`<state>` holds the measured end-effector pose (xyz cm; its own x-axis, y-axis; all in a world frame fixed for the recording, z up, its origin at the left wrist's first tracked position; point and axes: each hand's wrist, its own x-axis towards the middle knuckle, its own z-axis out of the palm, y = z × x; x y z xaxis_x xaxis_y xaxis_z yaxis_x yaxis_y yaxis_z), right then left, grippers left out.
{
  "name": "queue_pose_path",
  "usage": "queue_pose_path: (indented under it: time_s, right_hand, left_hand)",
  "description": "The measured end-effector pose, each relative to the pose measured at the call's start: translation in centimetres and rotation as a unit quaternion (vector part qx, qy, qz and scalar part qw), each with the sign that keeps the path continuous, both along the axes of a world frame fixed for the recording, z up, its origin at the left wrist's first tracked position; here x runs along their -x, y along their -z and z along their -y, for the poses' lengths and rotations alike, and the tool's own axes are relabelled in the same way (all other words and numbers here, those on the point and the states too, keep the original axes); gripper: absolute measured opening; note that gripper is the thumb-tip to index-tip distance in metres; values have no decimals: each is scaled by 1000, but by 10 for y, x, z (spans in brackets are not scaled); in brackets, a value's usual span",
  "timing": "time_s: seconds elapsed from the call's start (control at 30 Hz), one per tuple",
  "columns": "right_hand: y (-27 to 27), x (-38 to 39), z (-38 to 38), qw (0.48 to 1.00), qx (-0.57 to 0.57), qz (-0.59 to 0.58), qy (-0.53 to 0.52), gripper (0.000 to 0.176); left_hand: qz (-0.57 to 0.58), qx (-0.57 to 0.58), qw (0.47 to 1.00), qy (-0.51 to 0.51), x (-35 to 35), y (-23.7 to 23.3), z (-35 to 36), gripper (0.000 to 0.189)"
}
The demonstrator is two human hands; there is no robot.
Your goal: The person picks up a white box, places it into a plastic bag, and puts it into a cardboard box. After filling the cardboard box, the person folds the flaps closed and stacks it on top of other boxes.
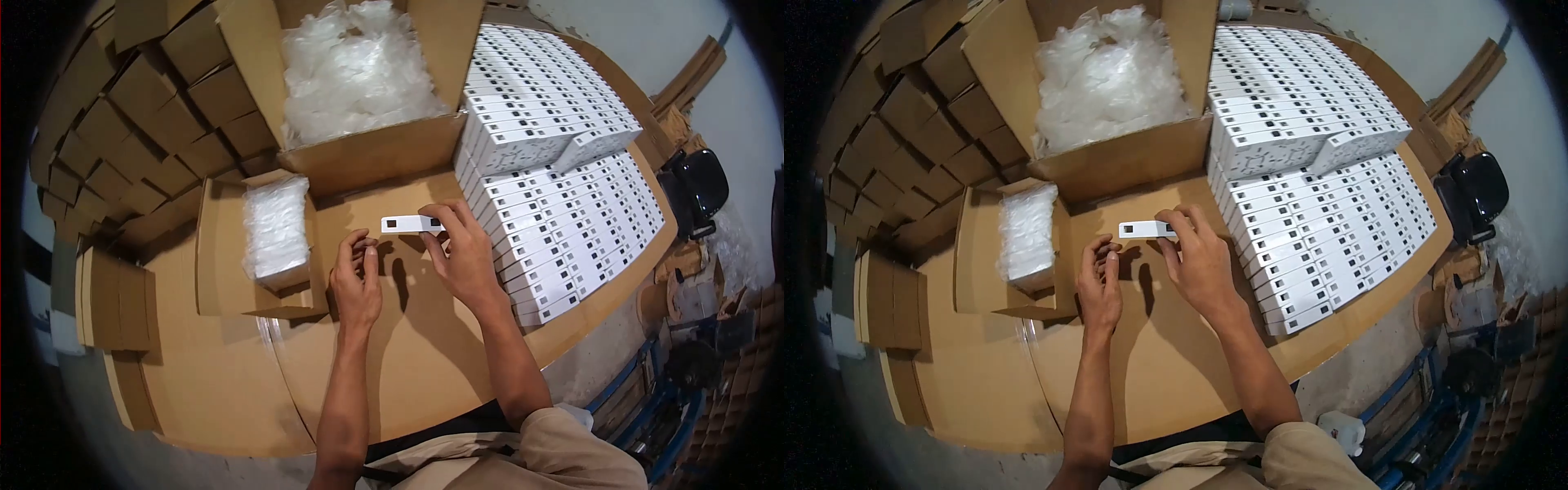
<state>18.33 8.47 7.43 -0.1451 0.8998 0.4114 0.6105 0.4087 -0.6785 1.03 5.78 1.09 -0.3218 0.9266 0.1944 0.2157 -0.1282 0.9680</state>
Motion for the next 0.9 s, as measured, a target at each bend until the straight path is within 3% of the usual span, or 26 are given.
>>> queue_pose_path:
  time_s: [0.27, 0.37, 0.47, 0.53, 0.77, 0.9]
  right_hand:
    - [32, 6, -1, 993, -51, -62, -88, 36]
    - [43, 2, -7, 990, -62, -57, -110, 34]
    - [53, 3, -10, 978, 21, -163, -129, 30]
    - [53, 1, -13, 980, 37, -160, -111, 28]
    - [83, 6, -26, 936, 110, -308, -130, 32]
    - [89, 4, -32, 927, 172, -313, -118, 44]
  left_hand:
    - [92, 11, 995, 33, 7, 20, -8, 33]
    - [132, 14, 991, 34, 11, 24, -10, 26]
    - [166, 15, 985, 49, 13, 23, -11, 23]
    - [178, 15, 982, 55, 13, 18, -9, 23]
    - [95, -2, 995, 32, 10, 26, -9, 32]
    - [6, 19, 999, 29, 13, 15, -6, 42]
